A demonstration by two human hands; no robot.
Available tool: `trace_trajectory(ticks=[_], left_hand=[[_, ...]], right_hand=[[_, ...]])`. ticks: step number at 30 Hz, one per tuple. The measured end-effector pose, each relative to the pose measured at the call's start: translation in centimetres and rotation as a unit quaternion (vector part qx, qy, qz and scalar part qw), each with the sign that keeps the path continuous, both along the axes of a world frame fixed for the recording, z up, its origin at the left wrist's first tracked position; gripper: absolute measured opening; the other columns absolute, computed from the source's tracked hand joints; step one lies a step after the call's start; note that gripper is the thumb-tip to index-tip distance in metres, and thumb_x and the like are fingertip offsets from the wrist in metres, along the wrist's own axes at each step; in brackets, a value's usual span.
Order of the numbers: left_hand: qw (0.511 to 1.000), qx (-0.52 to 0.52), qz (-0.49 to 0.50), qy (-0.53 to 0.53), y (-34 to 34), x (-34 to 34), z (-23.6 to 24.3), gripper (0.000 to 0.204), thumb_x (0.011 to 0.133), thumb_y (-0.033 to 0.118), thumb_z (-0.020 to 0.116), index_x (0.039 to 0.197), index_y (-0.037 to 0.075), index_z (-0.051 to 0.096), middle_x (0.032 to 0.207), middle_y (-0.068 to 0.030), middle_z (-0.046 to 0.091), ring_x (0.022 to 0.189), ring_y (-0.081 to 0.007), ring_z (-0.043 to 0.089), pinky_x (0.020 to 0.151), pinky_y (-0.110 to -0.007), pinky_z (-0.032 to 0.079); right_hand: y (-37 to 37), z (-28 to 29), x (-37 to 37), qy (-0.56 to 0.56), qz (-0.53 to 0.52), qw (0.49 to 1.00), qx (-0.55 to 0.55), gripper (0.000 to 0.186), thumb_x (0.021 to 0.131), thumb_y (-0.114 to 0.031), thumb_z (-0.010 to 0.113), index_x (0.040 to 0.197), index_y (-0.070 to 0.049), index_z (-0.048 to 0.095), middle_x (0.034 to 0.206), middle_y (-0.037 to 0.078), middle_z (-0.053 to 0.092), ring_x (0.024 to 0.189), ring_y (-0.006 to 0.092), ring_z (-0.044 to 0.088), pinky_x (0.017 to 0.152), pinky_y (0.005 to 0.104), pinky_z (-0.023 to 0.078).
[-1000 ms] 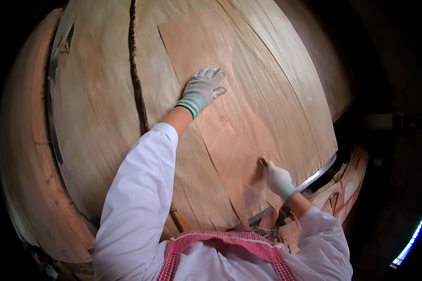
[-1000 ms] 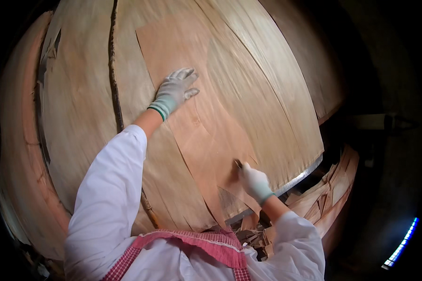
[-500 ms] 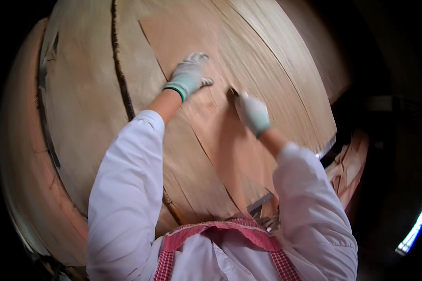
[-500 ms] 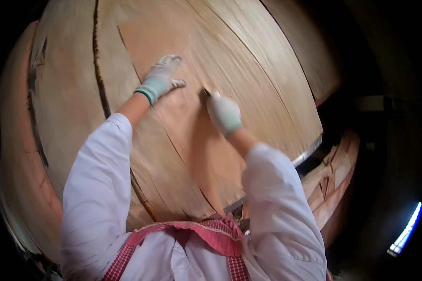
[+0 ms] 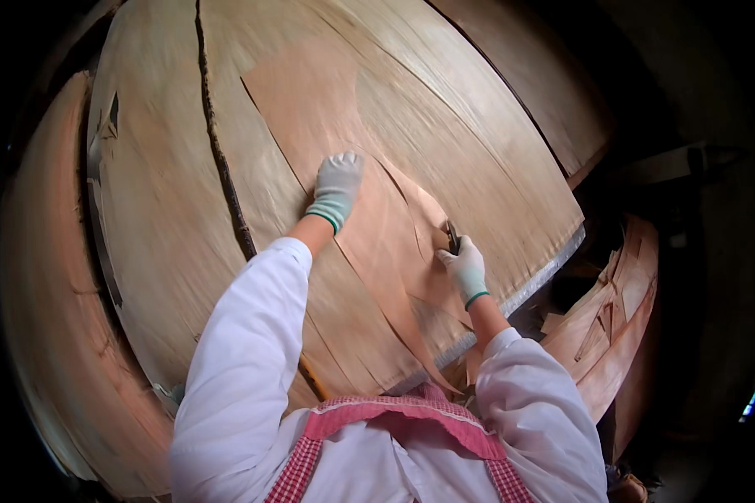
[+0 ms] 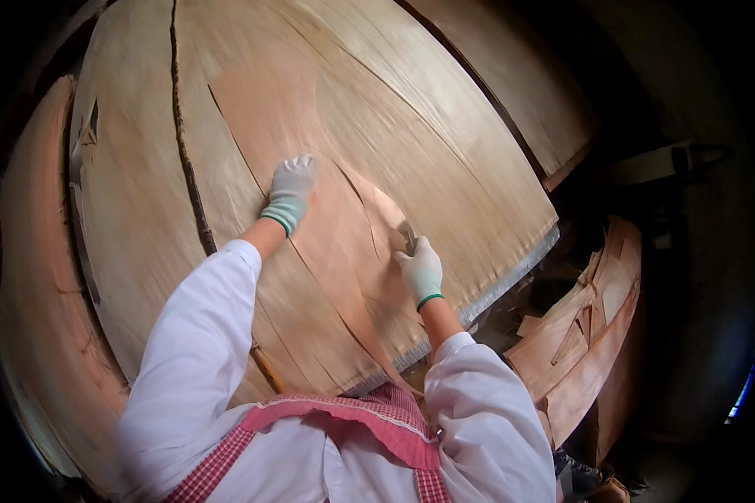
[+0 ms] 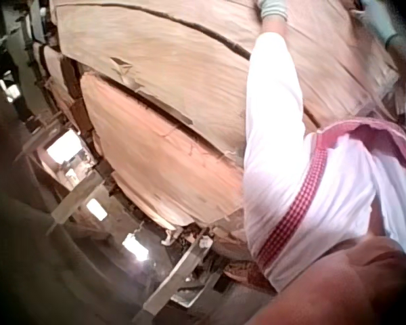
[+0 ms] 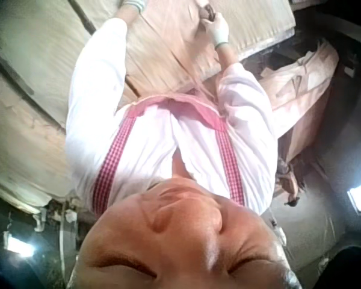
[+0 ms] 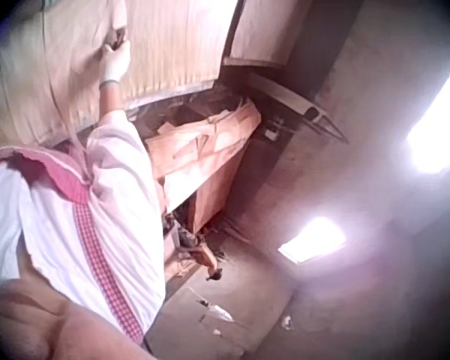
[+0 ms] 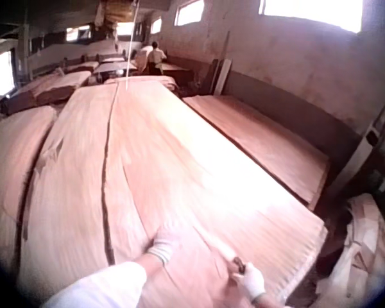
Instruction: The person handles large, thin sheets of wood veneer, removing damaged or narrow strips by hand and with a small knife, and taping pieces together on a metal table in a large workshop.
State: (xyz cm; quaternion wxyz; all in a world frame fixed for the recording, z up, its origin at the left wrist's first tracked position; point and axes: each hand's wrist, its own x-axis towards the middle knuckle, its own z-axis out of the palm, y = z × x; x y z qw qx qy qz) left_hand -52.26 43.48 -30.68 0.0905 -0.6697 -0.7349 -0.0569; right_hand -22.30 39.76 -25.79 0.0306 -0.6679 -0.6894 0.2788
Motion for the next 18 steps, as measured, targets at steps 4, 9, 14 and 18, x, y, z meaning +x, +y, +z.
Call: trace_trajectory(ticks=[4,9,14,18], left_hand=[[0.999,0.013,-0.002,0.032,-0.7,0.4,-0.5,0.021,0.082,0.017,0.055,0.103,0.015,0.058,0.103,-0.0053,0.062,0.087,-0.0214,0.065,0.068,-0.034,0.051],[0.982,-0.129,0.135,-0.027,-0.2,-1.0,-2.9,0.017,0.089,0.013,0.048,0.1,0.012,0.061,0.102,-0.0095,0.064,0.085,-0.0221,0.066,0.069,-0.034,0.053],[0.996,-0.062,0.044,-0.037,-0.2,-0.6,-1.2,0.017,0.088,0.012,0.049,0.1,0.009,0.06,0.097,-0.0106,0.064,0.084,-0.0264,0.066,0.071,-0.037,0.053],[0.989,-0.061,0.119,-0.063,-0.2,-1.3,1.8,0.016,0.085,0.012,0.052,0.099,0.008,0.06,0.093,-0.0107,0.064,0.082,-0.0284,0.066,0.072,-0.039,0.053]], right_hand=[[-3.1,3.6,-2.2,-0.035,0.035,0.986,0.158,0.021,0.083,-0.024,0.065,0.097,-0.01,0.057,0.082,0.015,0.063,0.082,0.0376,0.062,0.067,0.0474,0.047],[-8.9,11.1,-6.4,0.009,0.176,0.963,0.206,0.014,0.083,-0.022,0.063,0.093,-0.015,0.057,0.076,0.009,0.063,0.066,0.0337,0.062,0.055,0.0441,0.046],[-9.0,12.7,-7.2,0.055,0.193,0.95,0.24,0.015,0.084,-0.024,0.062,0.09,-0.014,0.052,0.069,0.006,0.059,0.059,0.0291,0.061,0.05,0.041,0.046],[-8.5,14.7,-7.6,0.089,0.175,0.962,0.19,0.018,0.085,-0.026,0.063,0.091,-0.012,0.054,0.073,0.011,0.062,0.065,0.0339,0.062,0.055,0.0437,0.047]])
